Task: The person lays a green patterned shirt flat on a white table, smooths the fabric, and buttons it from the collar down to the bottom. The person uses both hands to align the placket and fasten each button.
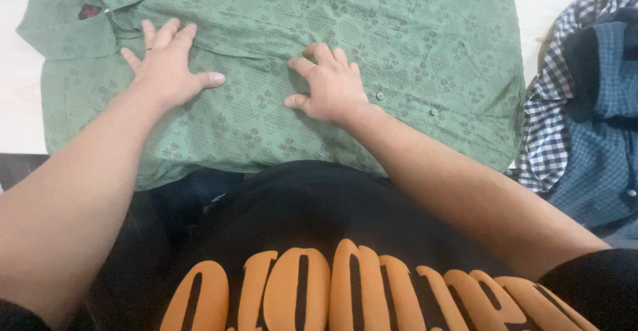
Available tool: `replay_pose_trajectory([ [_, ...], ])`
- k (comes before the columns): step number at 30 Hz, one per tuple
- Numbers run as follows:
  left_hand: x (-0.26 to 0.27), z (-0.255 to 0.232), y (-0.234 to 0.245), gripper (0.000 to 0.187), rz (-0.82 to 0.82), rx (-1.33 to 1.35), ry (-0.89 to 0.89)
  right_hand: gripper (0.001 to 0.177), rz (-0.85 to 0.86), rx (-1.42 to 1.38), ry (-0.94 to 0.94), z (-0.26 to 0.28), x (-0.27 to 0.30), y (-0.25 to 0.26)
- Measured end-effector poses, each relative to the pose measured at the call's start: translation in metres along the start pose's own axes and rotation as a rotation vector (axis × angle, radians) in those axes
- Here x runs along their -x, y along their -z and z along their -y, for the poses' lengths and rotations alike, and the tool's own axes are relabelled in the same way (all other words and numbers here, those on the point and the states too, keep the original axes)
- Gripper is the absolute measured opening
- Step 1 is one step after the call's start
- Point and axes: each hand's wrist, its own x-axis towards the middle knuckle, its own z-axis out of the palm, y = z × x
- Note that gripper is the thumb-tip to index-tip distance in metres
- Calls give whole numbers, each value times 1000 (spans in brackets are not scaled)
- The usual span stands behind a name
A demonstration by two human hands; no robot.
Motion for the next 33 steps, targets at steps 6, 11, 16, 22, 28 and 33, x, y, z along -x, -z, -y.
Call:
replay_pose_trajectory([
  [6,15,-35,-26,54,-233,84,-115,28,-90,-151,21,-9,-9,-5],
  [11,29,-73,-39,38,-149,257,-148,20,-48,-132,-35,-11,-12,-9],
  [16,36,-85,-39,27,-178,161,-232,24,-88,-207,4,-19,-12,-13],
  [22,36,-84,-38,28,-124,110,-206,26,-196,-94,-104,-37,-3,-16],
  [28,37,-87,-42,33,-124,43,-227,14,-103,-53,-146,-46,6,0],
  [33,36,-90,-44,30,-151,33,-256,11,-86,-7,-102,-45,6,2],
])
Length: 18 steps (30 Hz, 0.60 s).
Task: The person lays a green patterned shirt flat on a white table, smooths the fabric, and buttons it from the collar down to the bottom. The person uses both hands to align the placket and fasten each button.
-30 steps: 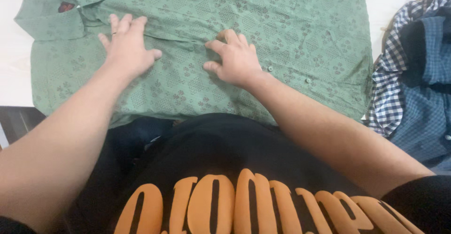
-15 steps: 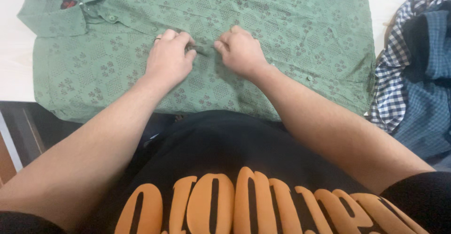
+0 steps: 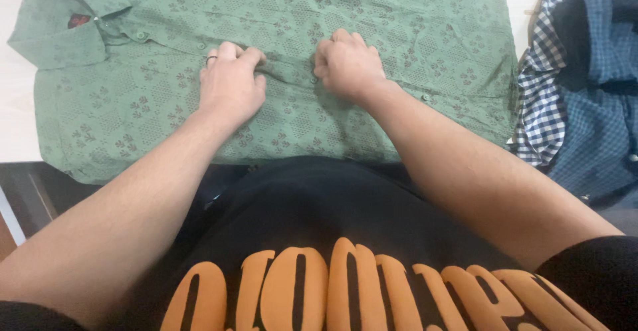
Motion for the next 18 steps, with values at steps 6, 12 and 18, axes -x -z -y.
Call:
replay_pose_trajectory([
  [6,0,-7,-4,25,-28,-7,-91,8,-111,-180,-47,-11,-9,-9],
  [12,-17,-14,-8,46,-33,-7,-160,10,-152,-818,16,-35,-18,2],
  [18,-27,-7,-11,38,7,-11,-76,15,-412,-563,-289,-84,22,16],
])
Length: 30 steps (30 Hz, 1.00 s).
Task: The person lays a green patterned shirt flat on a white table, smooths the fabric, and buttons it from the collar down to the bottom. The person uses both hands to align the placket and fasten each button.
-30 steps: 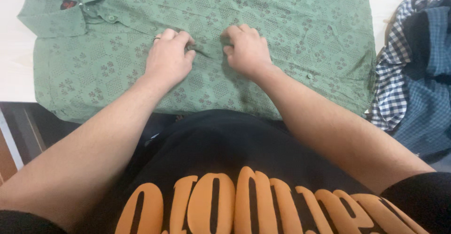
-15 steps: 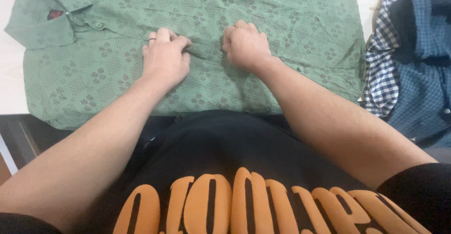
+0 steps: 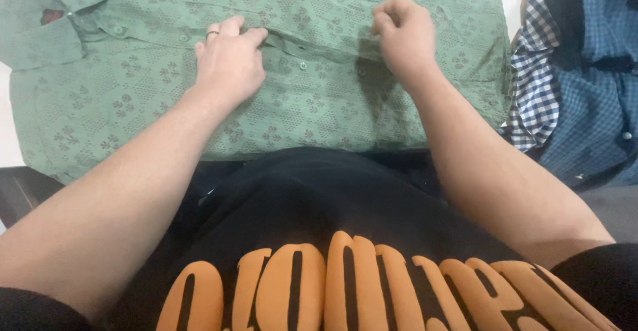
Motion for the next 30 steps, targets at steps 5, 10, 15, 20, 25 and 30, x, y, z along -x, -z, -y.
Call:
replay_pose_trajectory([
  [5,-5,5,0,31,-3,-1,29,23,-301,445,-346,-48,35,58],
  [10,-15,10,5,31,18,-50,54,55,-447,605,-680,-71,51,92],
  [15,-23,16,11,46,53,-91,81,27,-418,428,-730,-80,42,108],
  [20,-23,20,14,46,63,-77,67,25,-526,259,-434,-83,32,130],
  [25,-24,23,15,42,98,-37,40,29,-390,255,-597,-79,34,139],
  [30,-22,25,13,23,108,-62,-14,54,-108,48,-615,-91,44,149],
])
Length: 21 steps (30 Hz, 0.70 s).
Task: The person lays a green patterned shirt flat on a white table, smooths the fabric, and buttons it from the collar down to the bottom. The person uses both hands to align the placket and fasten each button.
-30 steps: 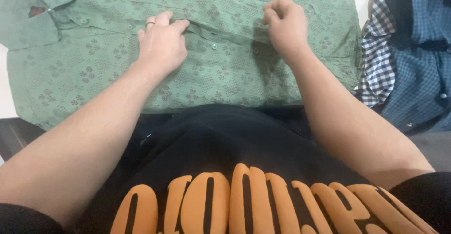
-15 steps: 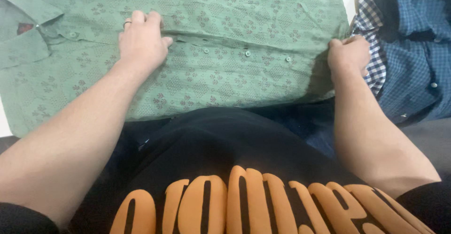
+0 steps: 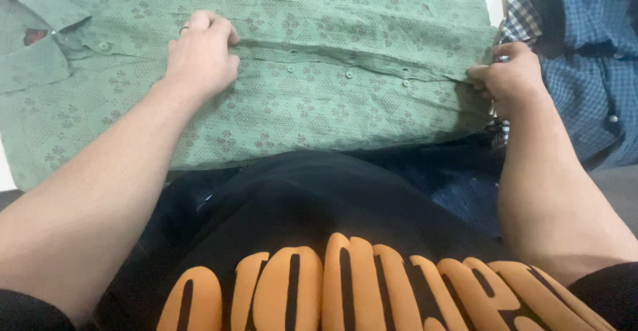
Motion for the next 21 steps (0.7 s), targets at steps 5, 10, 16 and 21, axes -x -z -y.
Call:
replay_pose_trajectory([
  [5,0,6,-5,13,-39,-48,-54,39,-313,106,144,-25,-7,-8],
  [10,-1,15,-6,11,-33,-27,-78,41,-409,340,368,-20,5,-24],
  [16,8,16,0,43,71,37,5,72,-1,460,320,7,30,-49],
  [21,21,13,5,82,195,-4,110,75,4,568,283,5,35,-71],
])
